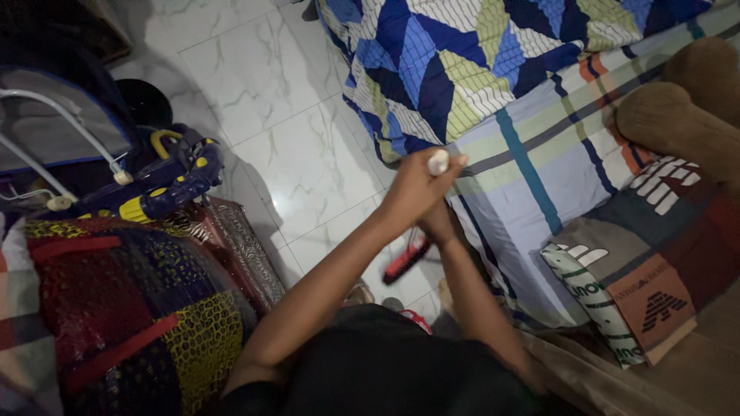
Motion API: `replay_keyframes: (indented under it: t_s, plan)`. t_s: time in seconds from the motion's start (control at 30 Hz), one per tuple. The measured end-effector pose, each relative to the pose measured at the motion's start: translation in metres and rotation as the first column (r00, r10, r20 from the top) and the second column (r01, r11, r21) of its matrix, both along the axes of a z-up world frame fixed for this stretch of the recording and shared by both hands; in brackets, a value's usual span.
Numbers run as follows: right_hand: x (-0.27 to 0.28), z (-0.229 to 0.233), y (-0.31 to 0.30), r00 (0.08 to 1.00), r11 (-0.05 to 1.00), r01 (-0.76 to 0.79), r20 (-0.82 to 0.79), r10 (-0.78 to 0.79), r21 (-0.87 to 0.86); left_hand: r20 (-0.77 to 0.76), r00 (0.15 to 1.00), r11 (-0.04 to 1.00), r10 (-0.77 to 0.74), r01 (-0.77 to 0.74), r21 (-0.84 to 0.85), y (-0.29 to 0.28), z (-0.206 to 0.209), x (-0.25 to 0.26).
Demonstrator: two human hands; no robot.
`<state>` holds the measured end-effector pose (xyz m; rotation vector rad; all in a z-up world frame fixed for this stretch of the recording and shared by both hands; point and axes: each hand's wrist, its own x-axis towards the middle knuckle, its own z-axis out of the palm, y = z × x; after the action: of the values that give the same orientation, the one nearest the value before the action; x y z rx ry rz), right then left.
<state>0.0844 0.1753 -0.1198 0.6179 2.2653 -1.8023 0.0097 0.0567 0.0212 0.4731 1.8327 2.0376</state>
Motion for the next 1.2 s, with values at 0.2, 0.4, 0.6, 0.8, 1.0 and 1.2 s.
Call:
replay_keyframes:
  t_s: [0.2,0.4,0.6,0.8,1.0,1.2]
  plan:
    - [-0.048,-0.065,0.008,0.933,0.995,-0.021,-0.359,-0.015,-0.096,-0.264,0.964,0.998,-0.011,-0.005,-0.060,0.001,0.011,-0.002]
    - [-0.086,-0.039,-0.022,0.920,0.953,-0.090,-0.343,0.191,0.288,-0.406,0.912,0.993,0.059,-0.094,-0.066,-0.026,0.034,-0.014]
    - [-0.068,0.046,-0.054,0.944,0.937,-0.204,-0.311,0.111,-0.285,-0.256,0.967,0.995,0.016,-0.040,-0.091,-0.059,0.078,-0.030]
    - [-0.067,0.036,-0.069,0.907,0.961,-0.239,-0.322,0.271,0.137,-0.111,0.992,0.988,0.063,-0.078,-0.135,-0.069,0.056,-0.056]
    - [-0.096,-0.050,-0.084,0.893,0.961,-0.239,-0.420,0.160,-0.143,-0.278,0.958,0.958,-0.065,-0.019,-0.286,-0.069,0.019,-0.053]
    - [-0.123,-0.003,-0.065,0.921,0.850,-0.322,-0.345,0.180,-0.416,-0.410,0.911,0.948,0.042,-0.166,-0.271,-0.054,0.027,-0.058]
